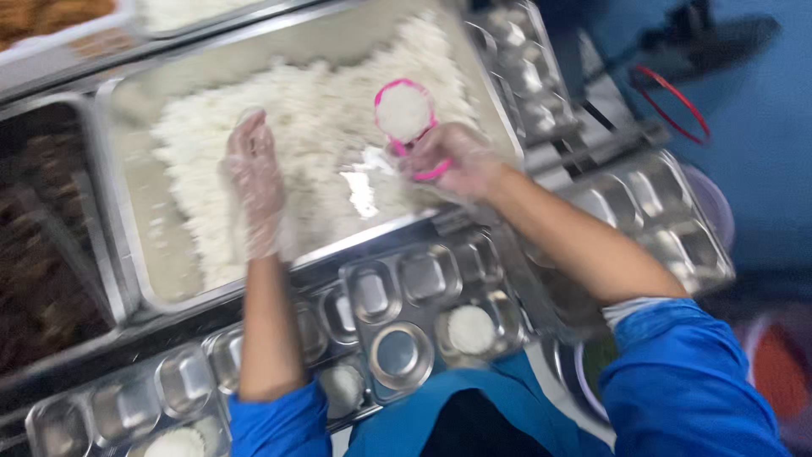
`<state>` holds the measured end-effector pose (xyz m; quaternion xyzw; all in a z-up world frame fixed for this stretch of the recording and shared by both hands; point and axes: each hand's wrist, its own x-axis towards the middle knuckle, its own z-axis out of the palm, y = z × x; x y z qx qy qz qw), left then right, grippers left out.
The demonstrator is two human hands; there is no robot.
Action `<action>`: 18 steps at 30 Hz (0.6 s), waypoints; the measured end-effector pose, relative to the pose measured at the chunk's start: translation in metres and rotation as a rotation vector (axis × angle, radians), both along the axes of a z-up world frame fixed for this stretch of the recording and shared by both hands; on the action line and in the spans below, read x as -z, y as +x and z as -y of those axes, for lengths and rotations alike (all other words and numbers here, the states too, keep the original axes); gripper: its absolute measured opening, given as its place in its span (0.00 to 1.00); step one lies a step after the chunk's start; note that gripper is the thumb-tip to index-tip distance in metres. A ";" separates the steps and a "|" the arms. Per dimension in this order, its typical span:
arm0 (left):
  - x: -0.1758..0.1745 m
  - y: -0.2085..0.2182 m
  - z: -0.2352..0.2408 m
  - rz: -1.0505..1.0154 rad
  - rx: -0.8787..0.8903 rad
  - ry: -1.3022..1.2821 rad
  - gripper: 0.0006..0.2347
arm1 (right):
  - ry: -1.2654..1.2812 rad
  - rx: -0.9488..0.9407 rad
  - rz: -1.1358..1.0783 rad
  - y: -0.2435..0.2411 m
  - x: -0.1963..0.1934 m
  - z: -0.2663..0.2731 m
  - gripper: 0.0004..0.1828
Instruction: The person scoops white rice from a large metal tray using a pink plastic scoop and places it into the compartments of stainless steel divided trays. The person repeatedly fills the scoop, transfers the rice, and arranges the filled trays in a stack.
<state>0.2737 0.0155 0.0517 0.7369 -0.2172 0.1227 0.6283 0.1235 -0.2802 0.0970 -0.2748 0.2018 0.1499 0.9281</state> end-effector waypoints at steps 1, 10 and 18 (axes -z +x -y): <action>-0.016 -0.020 -0.003 0.007 0.087 0.196 0.17 | 0.066 0.058 0.069 -0.037 -0.022 0.016 0.31; -0.075 -0.129 0.043 0.157 0.340 0.843 0.18 | -0.512 0.834 0.071 -0.308 -0.089 0.086 0.48; -0.064 -0.132 0.070 0.277 0.364 0.934 0.16 | -2.170 0.672 -0.310 -0.381 -0.057 0.043 0.55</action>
